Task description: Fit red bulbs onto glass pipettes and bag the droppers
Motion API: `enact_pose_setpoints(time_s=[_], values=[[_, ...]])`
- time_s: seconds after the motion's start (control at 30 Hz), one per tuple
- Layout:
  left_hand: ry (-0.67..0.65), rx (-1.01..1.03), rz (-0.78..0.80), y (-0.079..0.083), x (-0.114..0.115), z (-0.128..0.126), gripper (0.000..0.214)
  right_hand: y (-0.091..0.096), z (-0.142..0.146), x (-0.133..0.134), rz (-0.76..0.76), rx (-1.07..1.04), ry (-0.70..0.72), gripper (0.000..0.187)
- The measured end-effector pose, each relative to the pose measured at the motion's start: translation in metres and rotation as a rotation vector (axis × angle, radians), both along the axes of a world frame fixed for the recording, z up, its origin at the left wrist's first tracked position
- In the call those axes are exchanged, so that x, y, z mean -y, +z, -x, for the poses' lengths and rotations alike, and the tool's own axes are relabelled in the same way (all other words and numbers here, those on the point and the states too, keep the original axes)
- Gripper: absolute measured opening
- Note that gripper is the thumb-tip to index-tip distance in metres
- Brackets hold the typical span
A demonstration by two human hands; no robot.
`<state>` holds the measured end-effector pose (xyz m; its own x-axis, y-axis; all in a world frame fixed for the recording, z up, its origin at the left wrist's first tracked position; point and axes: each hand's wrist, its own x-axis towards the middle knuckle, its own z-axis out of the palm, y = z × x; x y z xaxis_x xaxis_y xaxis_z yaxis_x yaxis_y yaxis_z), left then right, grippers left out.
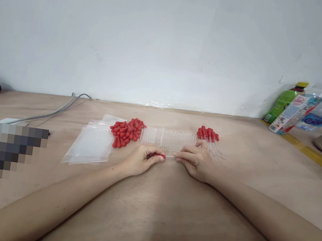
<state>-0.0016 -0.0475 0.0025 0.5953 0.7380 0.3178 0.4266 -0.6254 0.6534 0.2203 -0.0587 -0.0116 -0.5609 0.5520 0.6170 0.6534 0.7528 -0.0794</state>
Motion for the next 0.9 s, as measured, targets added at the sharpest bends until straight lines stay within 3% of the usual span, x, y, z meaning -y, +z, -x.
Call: enact_pose_setpoints(time_s=[0.5,0.9], values=[[0.012,-0.055,-0.166,-0.002,0.001,0.0,0.013,-0.003,0.013,0.005,0.028,0.012,-0.061,0.027],[-0.056,-0.088,-0.301,-0.006,-0.003,-0.001,0.014,-0.004,0.017,0.004,0.21,0.058,-0.08,0.03]])
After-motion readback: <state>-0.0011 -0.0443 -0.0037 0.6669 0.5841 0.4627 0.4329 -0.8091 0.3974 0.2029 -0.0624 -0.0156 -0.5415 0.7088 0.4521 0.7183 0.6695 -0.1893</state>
